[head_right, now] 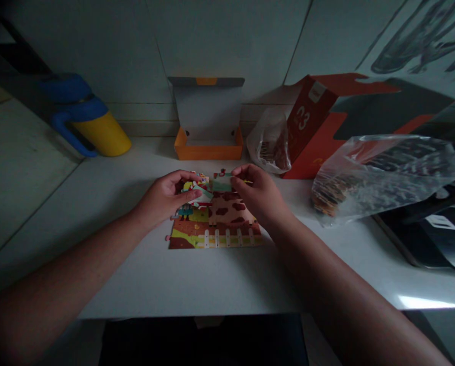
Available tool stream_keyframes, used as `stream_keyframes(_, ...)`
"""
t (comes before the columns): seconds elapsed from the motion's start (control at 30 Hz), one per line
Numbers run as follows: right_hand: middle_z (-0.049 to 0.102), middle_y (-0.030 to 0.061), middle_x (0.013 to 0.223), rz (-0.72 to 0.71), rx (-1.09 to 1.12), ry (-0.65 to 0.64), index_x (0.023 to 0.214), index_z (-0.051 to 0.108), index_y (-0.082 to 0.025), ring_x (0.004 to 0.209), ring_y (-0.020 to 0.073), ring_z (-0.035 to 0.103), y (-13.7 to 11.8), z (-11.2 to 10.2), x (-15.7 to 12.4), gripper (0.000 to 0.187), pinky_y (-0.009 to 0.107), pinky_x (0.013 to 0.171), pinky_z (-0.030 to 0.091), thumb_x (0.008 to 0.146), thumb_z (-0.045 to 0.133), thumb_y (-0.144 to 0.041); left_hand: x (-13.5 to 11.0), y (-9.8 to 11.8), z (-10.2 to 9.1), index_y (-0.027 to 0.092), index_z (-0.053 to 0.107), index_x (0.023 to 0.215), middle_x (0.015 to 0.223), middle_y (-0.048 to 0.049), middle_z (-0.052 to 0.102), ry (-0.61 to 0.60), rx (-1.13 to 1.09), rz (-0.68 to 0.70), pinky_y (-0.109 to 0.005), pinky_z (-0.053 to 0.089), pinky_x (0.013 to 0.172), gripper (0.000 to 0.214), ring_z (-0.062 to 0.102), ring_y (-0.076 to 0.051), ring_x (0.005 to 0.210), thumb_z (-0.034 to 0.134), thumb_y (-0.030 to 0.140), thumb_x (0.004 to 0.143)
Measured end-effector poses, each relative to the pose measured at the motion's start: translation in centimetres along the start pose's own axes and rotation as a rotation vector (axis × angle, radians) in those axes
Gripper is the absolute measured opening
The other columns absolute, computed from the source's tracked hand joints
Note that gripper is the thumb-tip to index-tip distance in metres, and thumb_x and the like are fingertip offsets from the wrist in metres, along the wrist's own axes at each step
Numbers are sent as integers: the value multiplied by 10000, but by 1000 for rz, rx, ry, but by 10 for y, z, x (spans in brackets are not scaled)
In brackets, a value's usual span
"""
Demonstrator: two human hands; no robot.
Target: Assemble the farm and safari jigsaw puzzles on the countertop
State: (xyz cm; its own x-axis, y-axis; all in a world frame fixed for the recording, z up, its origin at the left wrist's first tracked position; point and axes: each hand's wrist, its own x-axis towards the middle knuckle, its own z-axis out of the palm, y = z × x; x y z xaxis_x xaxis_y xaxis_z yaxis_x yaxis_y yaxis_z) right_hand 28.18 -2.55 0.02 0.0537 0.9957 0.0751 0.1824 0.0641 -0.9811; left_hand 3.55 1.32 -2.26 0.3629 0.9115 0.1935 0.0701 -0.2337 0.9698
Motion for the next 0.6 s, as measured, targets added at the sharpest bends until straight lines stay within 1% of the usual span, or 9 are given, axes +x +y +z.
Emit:
stream_keyframes(0.07,688,33,937,-86,-177,64,1044,629,-226,688,159,666,-3,-6,0,199,292,592,526,890,680,-342,0,0,0,216,734,1091,1275,-80,723,12,7,1,-372,530,1005,333,676,-201,1133,856,298,793)
stream_keyframes(0.17,714,50,917,-239,-495,98,1067,656,-227,731,192,694,-12,-16,-2,189,319,642,540,890,663,-293,1,-1,-1,215,727,1102,1221,-77,743,31,34,-20,-350,558,905,345,688,-184,1002,849,316,796)
stream_keyframes(0.23,732,59,922,-356,-636,37,1064,676,-221,783,198,707,-18,-21,-3,169,333,726,556,902,655,-266,1,-2,-2,215,726,1109,1173,-74,755,46,60,-33,-340,562,851,352,681,-174,929,848,327,799)
stream_keyframes(0.3,749,71,953,-411,-696,-71,1072,689,-213,797,193,713,-20,-22,-3,158,333,763,559,929,633,-251,1,-3,-3,216,727,1105,1155,-70,759,59,72,-30,-335,558,840,341,677,-170,914,845,328,805)
stream_keyframes(0.37,766,79,978,-379,-733,-151,1109,695,-210,789,196,719,-17,-19,-1,183,329,742,555,942,630,-246,1,-2,-3,219,727,1099,1165,-66,758,62,67,-25,-336,555,848,328,678,-171,927,841,325,811)
stream_keyframes(0.47,786,75,997,-272,-807,-220,1172,697,-213,820,217,731,-9,-11,1,287,326,730,541,886,697,-200,1,-2,-2,220,725,1089,1180,-66,756,65,51,-35,-343,559,849,321,681,-173,932,842,320,808)
stream_keyframes(0.53,790,66,969,-220,-843,-219,1154,708,-214,812,224,729,-5,-7,2,294,320,714,526,862,726,-200,1,-1,-2,216,724,1082,1185,-68,756,70,44,-42,-346,564,849,320,683,-176,938,845,312,801)
stream_keyframes(0.6,785,59,925,-211,-819,-172,1081,719,-210,778,218,721,-3,-6,2,210,310,690,513,878,732,-260,1,-1,-2,214,724,1079,1196,-70,755,74,45,-40,-346,567,855,317,687,-181,962,844,307,801)
